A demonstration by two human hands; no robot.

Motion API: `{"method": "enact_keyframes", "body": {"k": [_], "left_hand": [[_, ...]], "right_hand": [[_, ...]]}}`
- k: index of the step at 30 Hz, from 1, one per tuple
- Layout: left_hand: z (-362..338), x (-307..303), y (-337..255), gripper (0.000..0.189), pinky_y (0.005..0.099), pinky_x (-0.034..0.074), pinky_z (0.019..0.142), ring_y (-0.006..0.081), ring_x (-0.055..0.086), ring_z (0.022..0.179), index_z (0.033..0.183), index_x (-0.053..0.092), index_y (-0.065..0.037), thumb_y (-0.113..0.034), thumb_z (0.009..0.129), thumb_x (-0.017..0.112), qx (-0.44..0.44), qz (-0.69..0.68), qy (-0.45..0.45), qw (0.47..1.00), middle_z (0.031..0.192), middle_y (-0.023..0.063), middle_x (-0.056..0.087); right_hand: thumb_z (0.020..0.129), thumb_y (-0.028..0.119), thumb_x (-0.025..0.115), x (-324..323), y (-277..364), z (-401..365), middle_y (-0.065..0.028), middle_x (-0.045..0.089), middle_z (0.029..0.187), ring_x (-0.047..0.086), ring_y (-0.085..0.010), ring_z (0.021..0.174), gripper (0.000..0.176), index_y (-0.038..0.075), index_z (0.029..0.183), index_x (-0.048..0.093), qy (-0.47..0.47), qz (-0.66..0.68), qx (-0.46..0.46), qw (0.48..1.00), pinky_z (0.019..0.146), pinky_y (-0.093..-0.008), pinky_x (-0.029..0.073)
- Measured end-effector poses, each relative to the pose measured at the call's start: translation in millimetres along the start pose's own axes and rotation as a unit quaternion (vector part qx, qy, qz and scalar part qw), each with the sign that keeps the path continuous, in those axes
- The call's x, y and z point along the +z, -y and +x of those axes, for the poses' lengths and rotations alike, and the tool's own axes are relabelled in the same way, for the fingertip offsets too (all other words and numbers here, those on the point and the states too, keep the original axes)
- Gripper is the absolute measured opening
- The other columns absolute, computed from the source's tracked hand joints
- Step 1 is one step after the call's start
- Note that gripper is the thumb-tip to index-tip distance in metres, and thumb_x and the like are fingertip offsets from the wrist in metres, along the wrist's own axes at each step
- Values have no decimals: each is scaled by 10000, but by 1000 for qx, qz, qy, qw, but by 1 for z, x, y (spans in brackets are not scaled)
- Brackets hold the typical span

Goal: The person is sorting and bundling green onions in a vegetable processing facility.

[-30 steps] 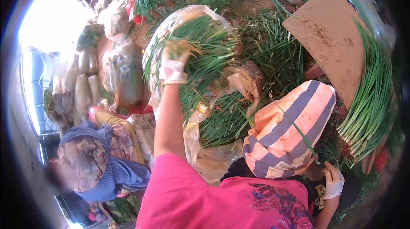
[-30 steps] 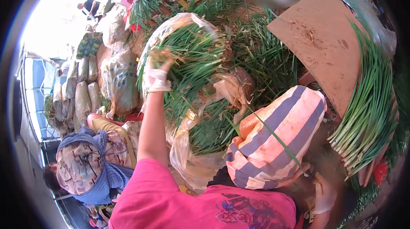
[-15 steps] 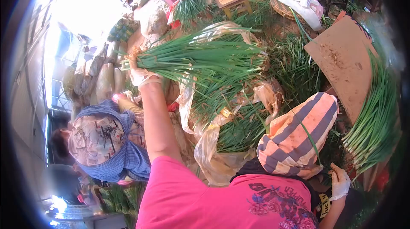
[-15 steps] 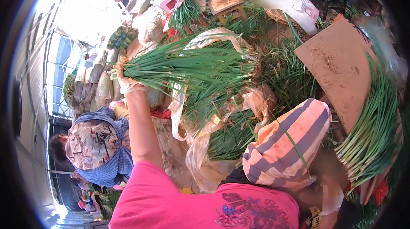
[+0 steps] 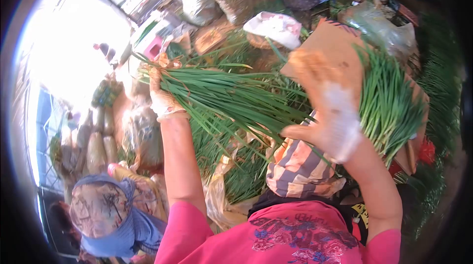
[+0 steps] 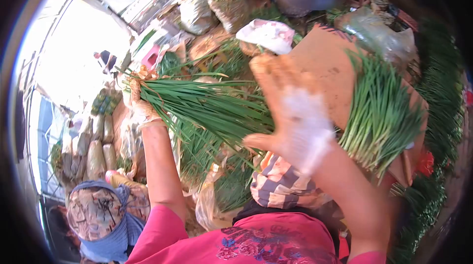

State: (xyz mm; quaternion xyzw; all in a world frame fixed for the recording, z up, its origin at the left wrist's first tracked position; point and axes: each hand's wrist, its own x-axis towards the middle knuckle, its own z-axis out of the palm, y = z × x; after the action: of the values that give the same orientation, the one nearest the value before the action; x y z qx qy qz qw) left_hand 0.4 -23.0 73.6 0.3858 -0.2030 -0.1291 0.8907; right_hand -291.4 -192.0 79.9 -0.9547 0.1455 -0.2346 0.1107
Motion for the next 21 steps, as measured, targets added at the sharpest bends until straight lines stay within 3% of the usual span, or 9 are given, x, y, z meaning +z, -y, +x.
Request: {"method": "enact_keyframes", "body": {"k": [3,5,8,10,12,13,15,17,21], "left_hand": [[11,18,18,415,475,502,740,287,587,805,1125,547,-73,-341,821,635,-22,-77,37,996,898,77,606],[12,31,27,415,459,501,752,269,584,838,1121,553,-88,-359,818,636,-25,-116,-4,993,914,70,611],[25,23,48,423,412,493,807,223,575,898,1120,561,-114,-410,824,623,-46,-141,17,989,1005,41,621],[7,29,65,480,390,478,848,217,571,945,1149,547,-110,-449,818,623,-103,-136,-64,983,1083,33,611],[-4,-2,108,910,464,321,1030,265,383,1241,1320,395,-60,-732,722,535,-127,-29,-83,988,1352,69,433],[-3,-59,140,1052,484,239,1084,318,266,1329,1416,227,-40,-778,709,478,-311,-112,1,944,1463,135,274],[-28,-125,181,1152,501,141,1119,332,43,1405,1452,-24,-51,-756,710,503,-427,-128,-109,889,1526,150,0],[-52,-159,196,953,502,176,1099,337,145,1391,1464,115,-88,-631,803,536,-416,-7,-259,871,1520,146,115],[-61,-169,171,724,461,215,1069,275,240,1364,1465,184,-187,-338,871,569,-288,234,-137,919,1499,92,235]], "right_hand": [[598,460,779,37,6,26,-183,286,1451,265,-320,1352,1156,79,1460,109,65,64,51,995,1073,-439,252],[667,415,753,76,-13,28,-210,510,1261,474,-306,1213,1048,149,1468,131,116,252,96,956,975,-397,390],[761,382,675,59,-27,55,-192,653,960,625,-328,950,703,198,1375,385,305,185,224,907,832,-384,478],[820,287,578,16,-27,73,-181,656,801,636,-355,793,342,176,1143,599,140,2,112,984,711,-427,500],[818,235,537,-11,-36,111,-207,638,876,619,-359,818,231,138,994,650,90,-25,62,994,694,-429,501],[805,208,539,-18,-30,124,-199,645,875,626,-352,822,233,124,993,650,103,-43,59,992,688,-424,505],[790,175,548,-14,-25,151,-185,656,889,640,-337,836,230,81,974,649,233,-186,5,955,689,-417,512],[764,158,587,1,-21,168,-174,664,917,650,-321,849,231,33,949,647,300,-273,-49,913,698,-409,517],[696,114,684,15,-1,183,-175,664,935,656,-311,838,266,11,939,651,299,-281,-76,909,690,-390,519]]}}
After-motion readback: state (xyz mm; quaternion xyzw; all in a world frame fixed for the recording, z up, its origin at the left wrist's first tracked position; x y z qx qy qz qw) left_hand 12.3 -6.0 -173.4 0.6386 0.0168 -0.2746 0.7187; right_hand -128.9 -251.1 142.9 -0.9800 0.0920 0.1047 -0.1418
